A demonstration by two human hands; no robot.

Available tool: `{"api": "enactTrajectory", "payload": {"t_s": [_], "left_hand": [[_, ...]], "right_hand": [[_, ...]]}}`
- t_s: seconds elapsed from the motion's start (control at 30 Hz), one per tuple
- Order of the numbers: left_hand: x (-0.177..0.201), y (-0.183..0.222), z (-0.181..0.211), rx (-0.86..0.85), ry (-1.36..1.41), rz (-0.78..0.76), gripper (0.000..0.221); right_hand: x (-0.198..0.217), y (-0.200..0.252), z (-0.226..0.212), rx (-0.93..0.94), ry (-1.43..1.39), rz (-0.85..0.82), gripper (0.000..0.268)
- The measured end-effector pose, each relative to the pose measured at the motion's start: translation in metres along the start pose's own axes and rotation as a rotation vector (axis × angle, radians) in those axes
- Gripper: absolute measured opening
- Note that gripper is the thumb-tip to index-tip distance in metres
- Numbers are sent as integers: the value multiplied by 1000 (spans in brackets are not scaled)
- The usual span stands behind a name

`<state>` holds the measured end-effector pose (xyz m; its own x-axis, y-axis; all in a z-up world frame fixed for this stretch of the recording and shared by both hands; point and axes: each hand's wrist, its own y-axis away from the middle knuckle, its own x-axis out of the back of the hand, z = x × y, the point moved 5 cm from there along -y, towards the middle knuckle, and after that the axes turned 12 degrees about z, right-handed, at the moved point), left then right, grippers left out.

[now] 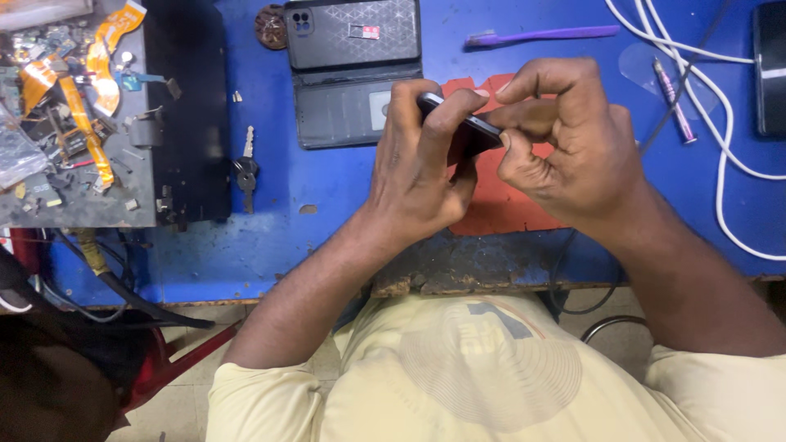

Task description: The person disassembles a smartphone by prying open the back cover and removing screws. They then connect a charging cable to the internal board to test the device. The person handles the phone, a screwdriver, and a charging cable throughout the process.

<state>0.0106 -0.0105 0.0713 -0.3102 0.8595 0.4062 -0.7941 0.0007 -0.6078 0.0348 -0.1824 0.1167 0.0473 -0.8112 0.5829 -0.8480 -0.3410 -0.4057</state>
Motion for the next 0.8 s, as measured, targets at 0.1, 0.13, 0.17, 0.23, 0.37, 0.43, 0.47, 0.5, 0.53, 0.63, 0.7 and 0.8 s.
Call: {"api": "enactTrajectory", "payload": {"t_s": [0.1, 0.13, 0.17, 0.23, 0.37, 0.43, 0.47, 0.5, 0.53, 0.63, 0.7, 0.8], "left_hand": [[-4, 1, 4, -106, -63, -28, 83], [-5, 2, 4, -119, -57, -27, 83], [-6, 3, 5, -131, -50, -27, 84], [-8, 4, 5, -155, -56, -35, 85], [-15, 7, 10, -205, -54, -67, 87], [-18, 7, 11, -218, -55, -85, 89], [-19, 8, 11, -212, -64, -97, 90], [-20, 8, 10, -207, -70, -102, 90], [-21, 9, 10, -201, -74, -110, 90], [-21, 8, 8, -202, -82, -100, 92], [-18, 2, 6, -211, -102, -71, 95], [-9, -12, 0, -152, -160, 21, 110]], "right_hand": [[1, -1, 3, 4, -4, -60, 39], [2, 0, 3, 13, -6, -63, 39], [3, 0, 2, 22, -9, -67, 39], [5, -2, 0, 12, -7, -84, 40], [10, -12, -8, -1, -40, -103, 42], [10, -19, -13, 19, -32, -95, 41], [10, -21, -15, 21, -1, -96, 41], [9, -23, -16, 24, 29, -97, 41], [9, -25, -16, 23, 19, -102, 41], [8, -31, -17, -1, 3, -114, 40], [9, -34, -13, -52, 18, -115, 40], [21, -37, 15, -302, -112, -15, 39]]}}
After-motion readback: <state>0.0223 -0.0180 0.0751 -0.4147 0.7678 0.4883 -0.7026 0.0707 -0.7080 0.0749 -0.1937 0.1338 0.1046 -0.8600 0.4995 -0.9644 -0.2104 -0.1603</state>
